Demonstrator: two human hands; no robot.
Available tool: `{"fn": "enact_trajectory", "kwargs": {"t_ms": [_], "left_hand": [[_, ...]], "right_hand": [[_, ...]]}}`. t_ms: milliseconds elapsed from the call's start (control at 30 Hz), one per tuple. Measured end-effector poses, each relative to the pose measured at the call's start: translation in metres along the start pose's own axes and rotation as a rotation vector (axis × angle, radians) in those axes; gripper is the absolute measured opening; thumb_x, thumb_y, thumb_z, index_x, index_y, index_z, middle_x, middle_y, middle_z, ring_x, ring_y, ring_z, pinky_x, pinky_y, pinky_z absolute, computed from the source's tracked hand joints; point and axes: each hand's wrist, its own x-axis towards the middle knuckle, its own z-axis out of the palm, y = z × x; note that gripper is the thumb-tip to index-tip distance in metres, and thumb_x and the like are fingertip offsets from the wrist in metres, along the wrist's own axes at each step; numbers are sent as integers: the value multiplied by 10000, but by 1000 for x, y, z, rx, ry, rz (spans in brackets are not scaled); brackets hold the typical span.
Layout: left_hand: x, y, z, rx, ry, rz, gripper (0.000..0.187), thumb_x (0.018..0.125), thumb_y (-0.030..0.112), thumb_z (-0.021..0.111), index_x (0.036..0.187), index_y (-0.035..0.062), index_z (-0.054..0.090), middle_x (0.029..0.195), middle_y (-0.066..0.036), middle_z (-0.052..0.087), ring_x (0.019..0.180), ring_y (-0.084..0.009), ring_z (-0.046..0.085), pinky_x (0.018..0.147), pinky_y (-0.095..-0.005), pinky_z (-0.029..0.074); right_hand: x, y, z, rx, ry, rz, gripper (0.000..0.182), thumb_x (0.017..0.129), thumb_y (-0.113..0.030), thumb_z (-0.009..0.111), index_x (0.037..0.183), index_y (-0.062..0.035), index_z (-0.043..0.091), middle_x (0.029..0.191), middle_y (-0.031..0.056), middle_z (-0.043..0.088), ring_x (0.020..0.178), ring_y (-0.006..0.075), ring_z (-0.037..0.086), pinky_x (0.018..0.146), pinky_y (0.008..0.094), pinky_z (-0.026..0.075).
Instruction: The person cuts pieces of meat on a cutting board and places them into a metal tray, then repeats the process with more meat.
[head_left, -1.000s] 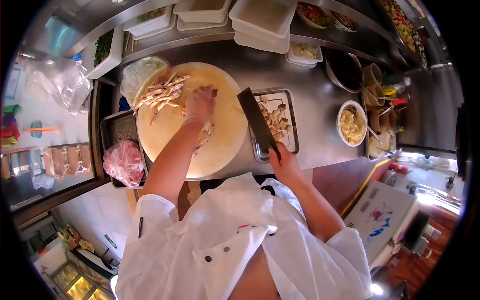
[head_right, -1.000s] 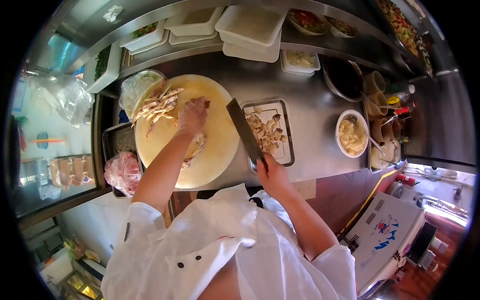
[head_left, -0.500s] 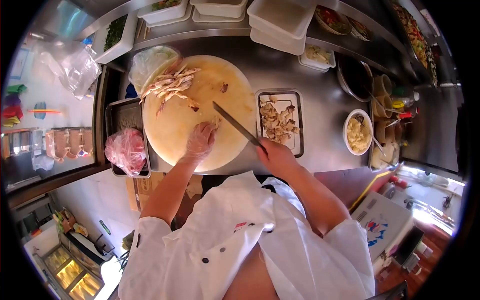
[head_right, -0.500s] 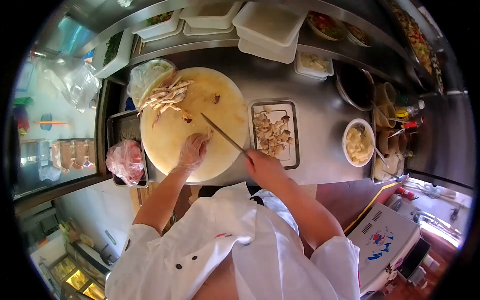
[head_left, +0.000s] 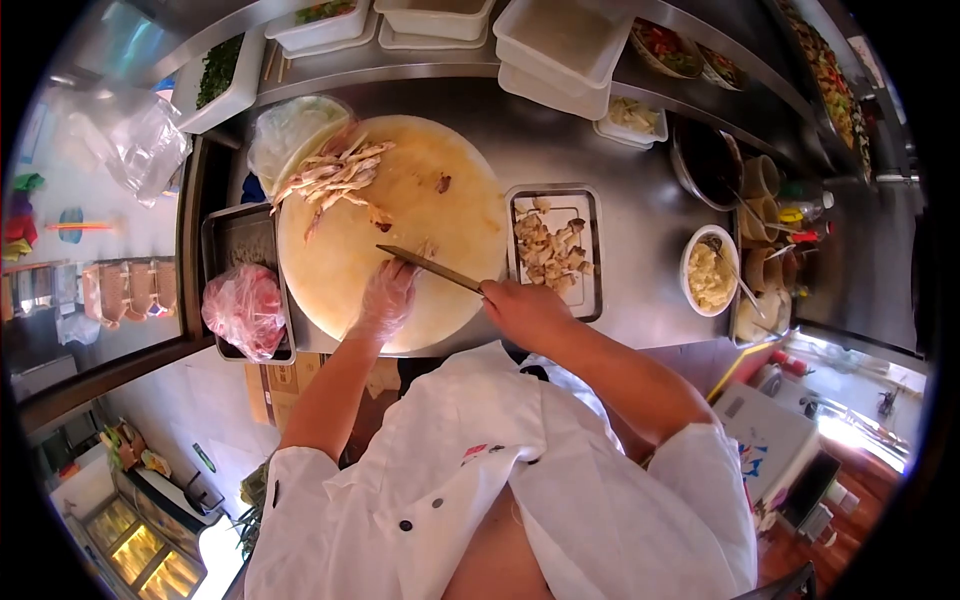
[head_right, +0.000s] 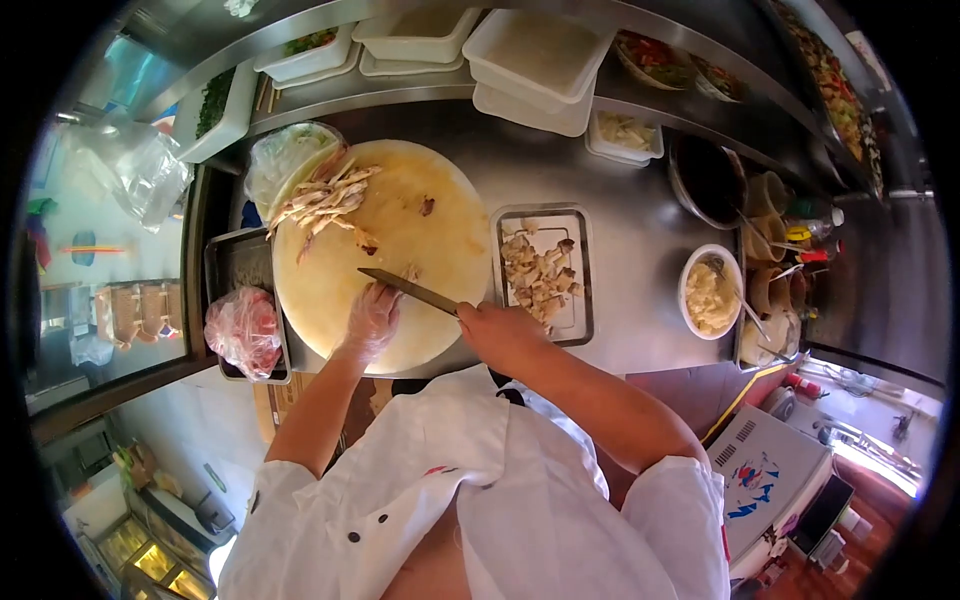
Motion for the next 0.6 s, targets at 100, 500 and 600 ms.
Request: {"fn": "enact_trajectory", "kwargs": {"t_ms": [100, 500, 600], "left_hand": [[3, -1, 0, -25, 23, 17, 355, 816, -19, 717, 1160, 57, 675, 1100, -165, 668, 980, -422, 643, 828, -534, 555], [10, 5, -8, -132, 84, 17, 390, 827, -36, 711, 1194, 78, 646, 1146, -163, 673, 986, -426, 657, 828, -525, 572], [0, 11, -17, -147, 134, -78, 426, 817, -19, 741, 1212, 90, 624, 1144, -168, 661, 990, -423, 656, 822, -517, 573]], "right_hand": [[8, -4, -7, 26, -30, 5, 236, 1088, -289, 564, 1203, -93, 627, 969, 164, 738, 787, 415, 739, 699, 528, 609], [105, -21, 32, 182, 61, -31, 238, 1083, -293, 540, 1159, -81, 618, 970, 202, 752, 846, 451, 737, 754, 574, 594], [90, -19, 25, 157, 5, 17, 238, 1080, -289, 548, 1172, -81, 617, 998, 206, 755, 868, 450, 737, 771, 567, 595]]}}
